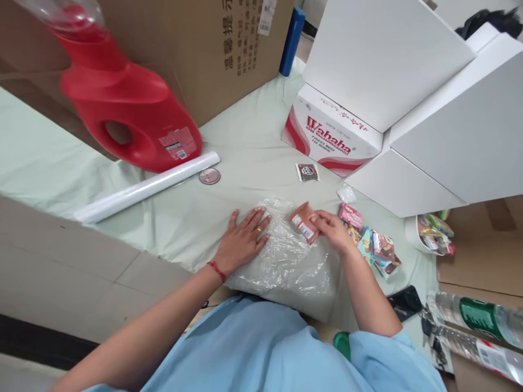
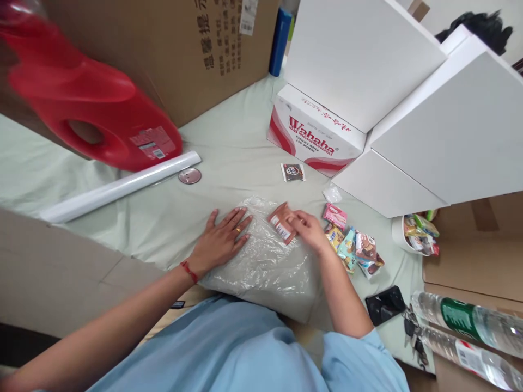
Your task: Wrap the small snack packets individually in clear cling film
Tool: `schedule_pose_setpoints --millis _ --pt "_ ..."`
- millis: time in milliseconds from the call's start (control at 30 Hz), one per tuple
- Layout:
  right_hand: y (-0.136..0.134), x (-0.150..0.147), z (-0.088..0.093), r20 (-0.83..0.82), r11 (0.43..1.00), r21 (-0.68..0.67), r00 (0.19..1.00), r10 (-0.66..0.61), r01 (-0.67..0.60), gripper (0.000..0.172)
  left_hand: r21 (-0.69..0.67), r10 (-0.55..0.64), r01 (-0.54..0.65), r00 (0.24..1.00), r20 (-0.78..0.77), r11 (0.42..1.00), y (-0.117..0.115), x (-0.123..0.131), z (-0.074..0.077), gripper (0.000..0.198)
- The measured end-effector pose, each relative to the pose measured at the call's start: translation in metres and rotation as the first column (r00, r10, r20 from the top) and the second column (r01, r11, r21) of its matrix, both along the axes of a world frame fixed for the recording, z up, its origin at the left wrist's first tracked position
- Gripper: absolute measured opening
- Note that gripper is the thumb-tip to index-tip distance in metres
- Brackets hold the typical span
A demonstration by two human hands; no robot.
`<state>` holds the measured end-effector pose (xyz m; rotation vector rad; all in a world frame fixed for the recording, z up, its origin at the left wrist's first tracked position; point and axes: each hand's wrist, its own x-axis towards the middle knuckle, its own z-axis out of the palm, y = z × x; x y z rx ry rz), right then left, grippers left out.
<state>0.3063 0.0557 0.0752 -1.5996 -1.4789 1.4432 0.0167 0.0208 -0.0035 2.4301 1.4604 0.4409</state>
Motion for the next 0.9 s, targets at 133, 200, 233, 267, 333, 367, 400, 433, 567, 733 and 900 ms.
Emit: schedule_pose_setpoints --millis 133,200,233,267,333,367,400,433,567,733,900 --pt "-0.041 -0.018 -0.007 0.155 0.966 -0.010 0.954 0.255 -0.257 0.040 0.005 0.008 -0.008 0.999 -0.032 1.000 0.000 0.001 -0.002 0.055" --pt "-0.048 -0.025 -0.011 0.472 0.971 0.095 0.869 0.151 -0.221 0.036 0.007 0.009 -0.009 0.999 -0.046 1.000 0.000 0.002 -0.003 0.056" --pt "-0.050 -0.026 -0.013 0.593 0.965 0.171 0.803 0.060 -0.198 0.037 0.006 0.008 -0.007 0.999 -0.052 1.000 0.000 0.002 -0.003 0.056" --pt "-0.052 -0.027 -0.014 0.661 0.949 0.245 0.750 -0.015 -0.197 0.039 0.005 0.006 -0.006 0.998 -0.059 1.000 0.000 0.002 -0.003 0.056" --pt "-0.057 -0.029 -0.017 0.678 0.898 0.337 0.735 -0.022 -0.284 0.047 0.002 0.005 -0.005 0.997 -0.072 1.000 0.000 0.003 -0.002 0.056" --pt "-0.060 -0.031 -0.019 0.661 0.865 0.355 0.749 0.037 -0.356 0.053 0.000 0.007 -0.007 0.997 -0.078 1.000 0.000 0.003 -0.002 0.056" --pt "-0.063 -0.033 -0.022 0.646 0.830 0.360 0.755 0.109 -0.427 0.058 -0.001 0.010 -0.010 0.997 -0.082 1.000 0.000 0.003 -0.002 0.056" --pt "-0.067 -0.034 -0.025 0.640 0.801 0.352 0.749 0.171 -0.484 0.061 -0.001 0.014 -0.014 0.996 -0.087 1.000 0.000 0.003 -0.001 0.056" --pt "-0.085 -0.030 -0.046 0.654 0.812 0.331 0.737 0.170 -0.481 0.059 0.000 0.018 -0.018 0.994 -0.106 1.000 0.000 0.004 0.000 0.057" --pt "-0.104 0.002 -0.053 0.581 0.814 0.491 0.813 -0.041 -0.309 0.054 -0.013 0.021 -0.022 0.997 -0.073 1.000 0.000 0.004 -0.002 0.057" --pt "-0.103 -0.003 -0.025 0.536 0.751 0.574 0.843 -0.042 -0.327 0.058 -0.011 0.025 -0.025 0.999 -0.043 1.000 0.000 0.004 -0.003 0.057"
